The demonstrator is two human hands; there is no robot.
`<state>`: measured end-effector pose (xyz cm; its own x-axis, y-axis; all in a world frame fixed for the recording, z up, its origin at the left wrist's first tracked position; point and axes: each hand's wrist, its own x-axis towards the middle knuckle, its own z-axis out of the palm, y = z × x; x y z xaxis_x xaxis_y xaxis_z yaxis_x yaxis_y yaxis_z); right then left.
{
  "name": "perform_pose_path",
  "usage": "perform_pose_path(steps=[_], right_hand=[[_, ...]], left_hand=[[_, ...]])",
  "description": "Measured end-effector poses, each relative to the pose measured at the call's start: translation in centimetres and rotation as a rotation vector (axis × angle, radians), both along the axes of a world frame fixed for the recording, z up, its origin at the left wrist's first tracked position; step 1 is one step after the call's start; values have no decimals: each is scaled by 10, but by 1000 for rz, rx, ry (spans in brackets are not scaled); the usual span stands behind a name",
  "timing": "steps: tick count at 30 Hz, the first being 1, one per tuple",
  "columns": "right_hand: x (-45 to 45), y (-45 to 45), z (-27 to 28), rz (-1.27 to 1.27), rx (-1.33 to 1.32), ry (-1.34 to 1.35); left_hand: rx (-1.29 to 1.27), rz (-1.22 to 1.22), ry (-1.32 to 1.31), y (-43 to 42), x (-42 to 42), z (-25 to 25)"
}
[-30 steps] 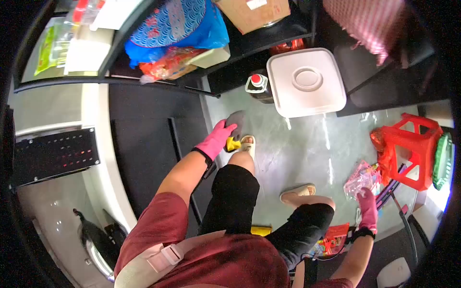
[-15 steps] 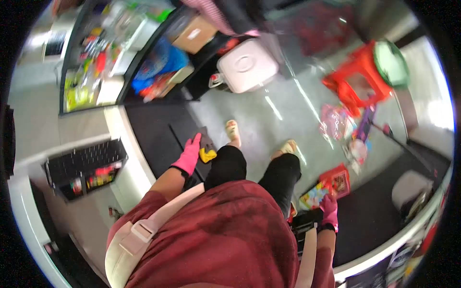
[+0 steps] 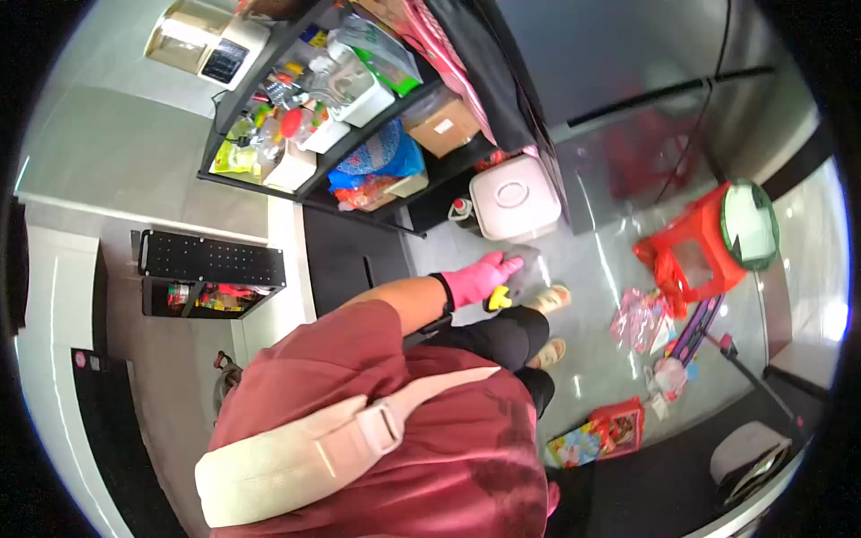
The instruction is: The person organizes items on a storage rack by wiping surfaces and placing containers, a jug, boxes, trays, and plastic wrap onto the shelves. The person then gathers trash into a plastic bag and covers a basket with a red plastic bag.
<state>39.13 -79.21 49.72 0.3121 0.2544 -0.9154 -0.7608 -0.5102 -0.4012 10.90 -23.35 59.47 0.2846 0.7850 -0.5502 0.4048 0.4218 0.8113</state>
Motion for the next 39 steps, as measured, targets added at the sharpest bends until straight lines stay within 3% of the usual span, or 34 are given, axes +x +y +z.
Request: perform_pose_path(steps=[3,4,7,9,10,11,12,13,14,15,17,19,20,23,27,30,32,33,37,38,39], right_hand=[[3,32,9,-8,-35,-38],[6,46,12,-17,-34,-57],[7,76,26,-62,-12,-138],[-11,98,46,-66,19,-273],[-14,116,48,-16,46,-413],[-12,138,49,37,81,-551],[-18,161,50,32,96,-665],[-19,177,56,-171,31,-433],[5,202,50,-347,14,-193],[12,224,57,-276,-90,-245],[9,233,45,-294,-91,-202],[-7,238,42,-332,-46,-194],[-15,236,41,-377,-59,-185],[-37,222,45,-358,-149,-81],[-71,189,33,-596,-266,-55],[-83,163,17,-805,-198,-7],[-83,159,8,-827,-284,50],[-95,146,-13,-872,-202,29],[-56,149,-26,-563,-251,-64],[-21,162,-4,-496,-246,-170],[24,183,34,-427,-241,-276]], left_hand=[[-31,-56,113,20,16,-27],[-14,-126,275,33,15,-39],[54,-286,355,71,38,20],[-254,-423,225,116,22,-61],[-217,-269,240,129,33,-52],[-95,-389,292,154,36,-51],[-188,-381,287,173,44,-52],[0,-514,509,192,57,-50],[-96,-450,515,193,89,-2],[-130,-506,512,214,78,-43],[-281,-475,494,234,97,-53],[-274,-563,568,253,109,-74],[-171,-606,678,243,144,-33],[-100,-692,708,248,172,-50],[-22,-848,613,246,217,-65],[111,-880,615,234,261,-80],[-86,-773,526,227,294,-77],[-188,-766,457,212,321,-59],[-145,-826,490,125,426,-23],[-76,-874,541,106,444,-32],[-160,-957,412,102,451,-58]])
